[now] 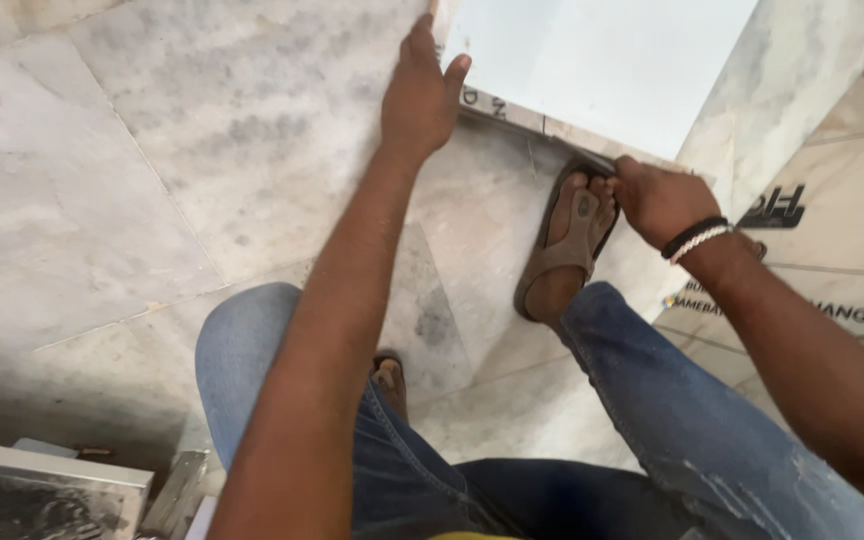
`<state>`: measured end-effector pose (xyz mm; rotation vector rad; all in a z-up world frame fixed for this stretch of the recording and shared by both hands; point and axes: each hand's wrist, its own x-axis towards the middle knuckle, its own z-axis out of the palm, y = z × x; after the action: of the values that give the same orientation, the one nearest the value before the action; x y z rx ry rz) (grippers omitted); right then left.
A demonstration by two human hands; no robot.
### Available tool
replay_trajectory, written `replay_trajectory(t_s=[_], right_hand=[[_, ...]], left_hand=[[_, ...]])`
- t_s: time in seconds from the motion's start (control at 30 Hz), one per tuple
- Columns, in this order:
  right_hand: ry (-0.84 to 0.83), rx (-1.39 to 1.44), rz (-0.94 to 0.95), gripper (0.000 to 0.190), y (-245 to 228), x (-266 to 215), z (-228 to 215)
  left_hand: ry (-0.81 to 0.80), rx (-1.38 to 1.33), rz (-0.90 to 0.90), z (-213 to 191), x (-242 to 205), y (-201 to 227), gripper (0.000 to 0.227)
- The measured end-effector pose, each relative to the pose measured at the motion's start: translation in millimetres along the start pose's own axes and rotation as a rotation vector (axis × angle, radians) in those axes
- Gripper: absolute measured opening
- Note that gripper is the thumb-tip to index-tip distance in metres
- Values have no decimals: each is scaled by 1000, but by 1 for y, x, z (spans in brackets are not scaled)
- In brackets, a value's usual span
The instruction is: The person kneels on the floor and uses a metal scraper to remove material from the edge of a white wooden furniture piece. They repeatedly scrape the same corner area, holding the furniture steady with their left hand.
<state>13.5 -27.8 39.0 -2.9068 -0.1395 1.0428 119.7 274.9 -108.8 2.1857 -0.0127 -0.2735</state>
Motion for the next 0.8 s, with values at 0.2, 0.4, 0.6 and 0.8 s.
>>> replay_trajectory(t_s=[0.2, 0.4, 0.6, 0.8], right_hand=[[-47, 7, 86, 27, 5, -17, -3], [-8, 56, 55, 26, 14, -15, 7], [-53, -2, -9, 25, 17, -3, -9], [-132, -14, 27, 26, 0, 7, -18]], left_hand=[[-109, 81, -109, -6, -2, 12, 62], [-243, 121, -181, -12, 5, 16, 67], [-374, 210, -225, -25, 10, 22, 81], [-538, 265, -240, -42, 18, 32, 104]])
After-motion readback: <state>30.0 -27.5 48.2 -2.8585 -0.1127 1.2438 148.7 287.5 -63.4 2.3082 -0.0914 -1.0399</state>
